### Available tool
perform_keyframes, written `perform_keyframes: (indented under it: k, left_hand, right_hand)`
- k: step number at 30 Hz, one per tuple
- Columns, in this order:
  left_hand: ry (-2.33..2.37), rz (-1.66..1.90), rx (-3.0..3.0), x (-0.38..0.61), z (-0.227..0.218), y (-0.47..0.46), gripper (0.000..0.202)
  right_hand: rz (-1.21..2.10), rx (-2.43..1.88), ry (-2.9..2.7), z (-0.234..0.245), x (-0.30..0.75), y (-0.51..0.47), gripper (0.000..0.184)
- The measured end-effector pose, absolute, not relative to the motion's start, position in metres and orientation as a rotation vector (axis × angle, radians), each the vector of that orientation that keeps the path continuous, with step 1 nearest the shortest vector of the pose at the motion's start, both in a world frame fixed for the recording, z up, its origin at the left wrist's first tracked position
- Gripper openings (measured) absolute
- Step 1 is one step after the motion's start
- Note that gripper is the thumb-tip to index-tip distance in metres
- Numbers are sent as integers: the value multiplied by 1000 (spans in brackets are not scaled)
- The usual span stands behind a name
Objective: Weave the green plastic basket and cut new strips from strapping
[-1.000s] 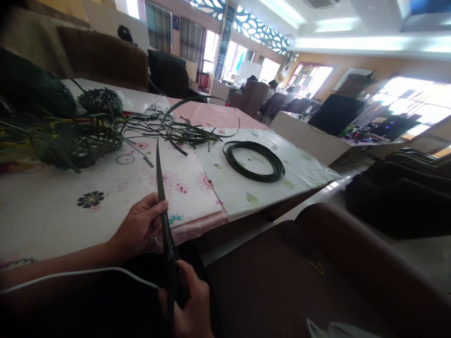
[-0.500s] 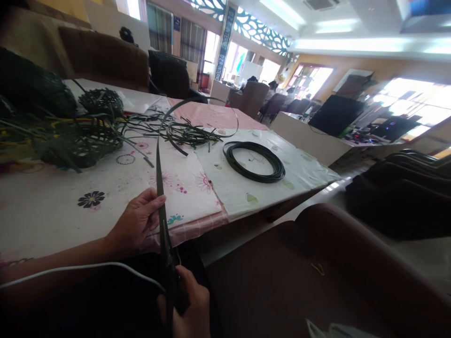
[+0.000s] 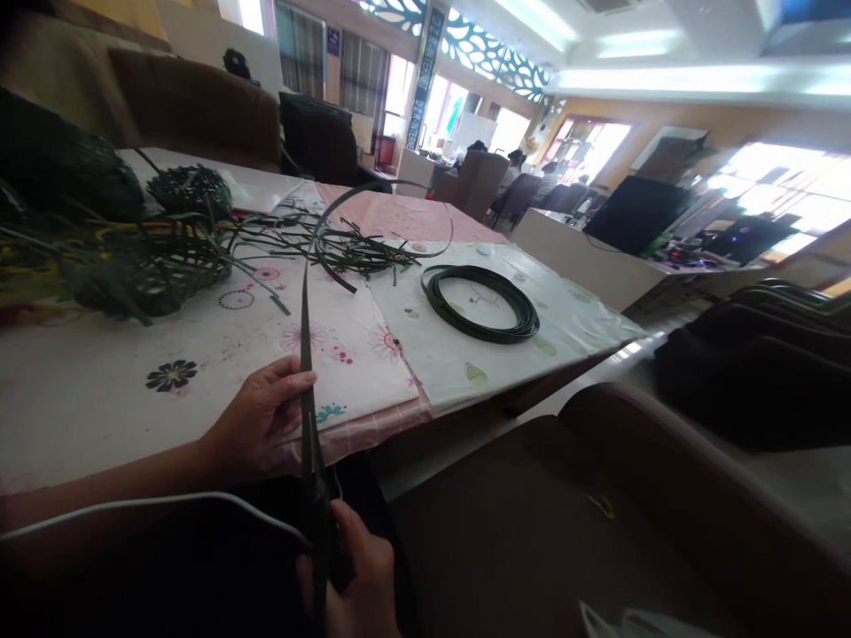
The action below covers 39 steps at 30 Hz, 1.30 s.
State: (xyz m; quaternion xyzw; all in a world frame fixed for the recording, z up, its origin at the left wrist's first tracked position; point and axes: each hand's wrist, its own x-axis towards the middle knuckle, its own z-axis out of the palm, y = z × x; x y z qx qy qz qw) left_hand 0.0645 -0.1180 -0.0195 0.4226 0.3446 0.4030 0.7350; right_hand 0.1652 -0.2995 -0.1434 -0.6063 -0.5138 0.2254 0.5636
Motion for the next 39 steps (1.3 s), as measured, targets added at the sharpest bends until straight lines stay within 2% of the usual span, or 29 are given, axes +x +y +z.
perform_keyframes:
  k: [8, 21, 30, 39]
  left_hand:
    - [732, 848, 953, 66, -24, -121, 29]
    - [745, 882, 946, 67, -26, -127, 31]
    - [756, 965, 973, 64, -23, -115, 29]
    - [765, 895, 942, 66, -29, -125, 31]
  right_hand:
    - [734, -1467, -1074, -139, 163, -306, 47]
    - [694, -1489, -1116, -131, 163, -305, 43]
    - [733, -1517, -1076, -133, 165, -309, 49]
    - [768, -1489, -1056, -130, 162, -305, 49]
